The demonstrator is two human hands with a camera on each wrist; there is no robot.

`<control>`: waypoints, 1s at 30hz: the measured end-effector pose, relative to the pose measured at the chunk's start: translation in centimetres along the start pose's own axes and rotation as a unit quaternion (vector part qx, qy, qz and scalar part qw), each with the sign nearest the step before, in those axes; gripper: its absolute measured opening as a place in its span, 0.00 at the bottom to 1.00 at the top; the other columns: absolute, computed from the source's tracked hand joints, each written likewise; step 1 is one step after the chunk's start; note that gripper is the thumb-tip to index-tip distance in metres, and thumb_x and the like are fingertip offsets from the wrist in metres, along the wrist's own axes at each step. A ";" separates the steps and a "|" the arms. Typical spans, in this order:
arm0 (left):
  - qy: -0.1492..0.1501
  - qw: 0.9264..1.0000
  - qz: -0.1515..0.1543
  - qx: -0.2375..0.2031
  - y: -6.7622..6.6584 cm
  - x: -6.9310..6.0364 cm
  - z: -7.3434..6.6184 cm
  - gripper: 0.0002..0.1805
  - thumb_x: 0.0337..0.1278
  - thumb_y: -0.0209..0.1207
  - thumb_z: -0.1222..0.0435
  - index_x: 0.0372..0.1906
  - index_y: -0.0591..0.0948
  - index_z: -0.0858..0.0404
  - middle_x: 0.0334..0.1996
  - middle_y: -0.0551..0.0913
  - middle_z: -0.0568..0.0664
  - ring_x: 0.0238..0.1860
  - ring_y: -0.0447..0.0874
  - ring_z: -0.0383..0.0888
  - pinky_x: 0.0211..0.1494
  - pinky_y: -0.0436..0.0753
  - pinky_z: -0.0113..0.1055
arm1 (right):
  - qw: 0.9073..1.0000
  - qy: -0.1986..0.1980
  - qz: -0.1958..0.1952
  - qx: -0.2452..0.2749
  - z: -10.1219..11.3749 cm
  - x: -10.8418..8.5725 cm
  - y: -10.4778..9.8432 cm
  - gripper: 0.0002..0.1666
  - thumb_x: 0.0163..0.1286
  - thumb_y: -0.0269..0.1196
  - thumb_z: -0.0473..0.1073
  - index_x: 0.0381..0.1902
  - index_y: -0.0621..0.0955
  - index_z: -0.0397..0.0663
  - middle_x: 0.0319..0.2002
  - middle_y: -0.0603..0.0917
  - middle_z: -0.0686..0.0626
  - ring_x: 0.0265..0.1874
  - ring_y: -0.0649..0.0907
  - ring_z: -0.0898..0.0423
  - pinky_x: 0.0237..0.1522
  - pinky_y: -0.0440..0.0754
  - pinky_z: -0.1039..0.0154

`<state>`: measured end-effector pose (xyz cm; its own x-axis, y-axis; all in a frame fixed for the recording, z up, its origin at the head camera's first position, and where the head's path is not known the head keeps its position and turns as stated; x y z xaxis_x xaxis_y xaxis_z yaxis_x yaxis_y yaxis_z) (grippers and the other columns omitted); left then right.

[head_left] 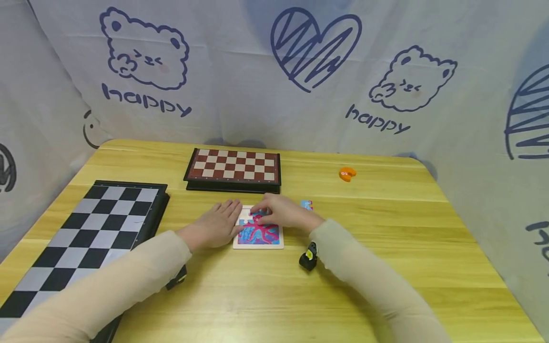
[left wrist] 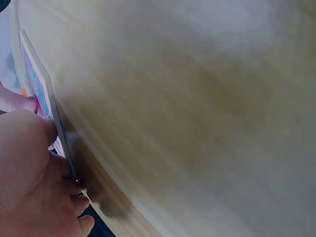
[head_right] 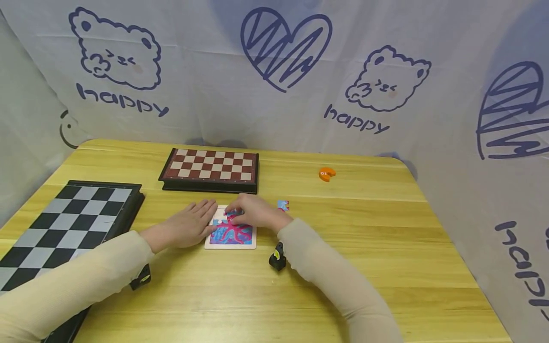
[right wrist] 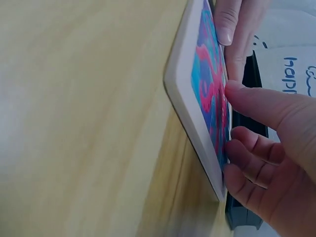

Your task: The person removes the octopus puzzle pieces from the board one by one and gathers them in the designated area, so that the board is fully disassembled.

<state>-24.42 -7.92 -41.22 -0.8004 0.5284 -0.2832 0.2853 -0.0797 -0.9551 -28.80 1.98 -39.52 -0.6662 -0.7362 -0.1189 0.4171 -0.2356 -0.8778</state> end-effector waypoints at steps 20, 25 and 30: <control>-0.001 1.000 0.010 0.009 0.1 0.2 0.1 0.36 0.71 0.35 0.50 0.70 0.48 0.73 0.70 0.46 0.64 0.69 0.42 0.59 0.68 0.46 0.51 | 0.998 0.047 0.014 0.031 -0.6 0.4 0.4 0.19 0.59 0.66 0.47 0.49 0.81 0.55 0.38 0.69 0.51 0.36 0.71 0.57 0.37 0.73 0.68; -0.003 1.000 0.011 0.006 0.2 0.1 0.1 0.36 0.71 0.35 0.50 0.69 0.48 0.73 0.70 0.46 0.64 0.69 0.42 0.59 0.68 0.45 0.52 | 0.998 0.040 0.006 0.045 -0.6 0.5 0.4 0.18 0.59 0.67 0.45 0.48 0.80 0.55 0.39 0.71 0.52 0.37 0.71 0.56 0.37 0.74 0.67; -0.004 1.000 0.011 0.005 0.2 0.2 0.1 0.36 0.71 0.35 0.50 0.69 0.48 0.73 0.70 0.46 0.64 0.69 0.41 0.58 0.68 0.45 0.51 | 0.998 0.039 -0.022 0.053 -0.8 0.3 0.0 0.21 0.61 0.64 0.40 0.52 0.76 0.46 0.38 0.73 0.51 0.35 0.72 0.56 0.37 0.74 0.68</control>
<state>-24.56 -7.94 -41.48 -0.7982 0.5194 -0.3051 0.2982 -0.0992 -0.9493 -29.54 2.27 -39.94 -0.7302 -0.6725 -0.1208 0.4464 -0.3356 -0.8295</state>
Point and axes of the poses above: each hand's wrist, its own x-axis towards the middle knuckle, its own y-axis out of the palm, z = x × y, the point moved 8 cm from there along x, towards the middle knuckle
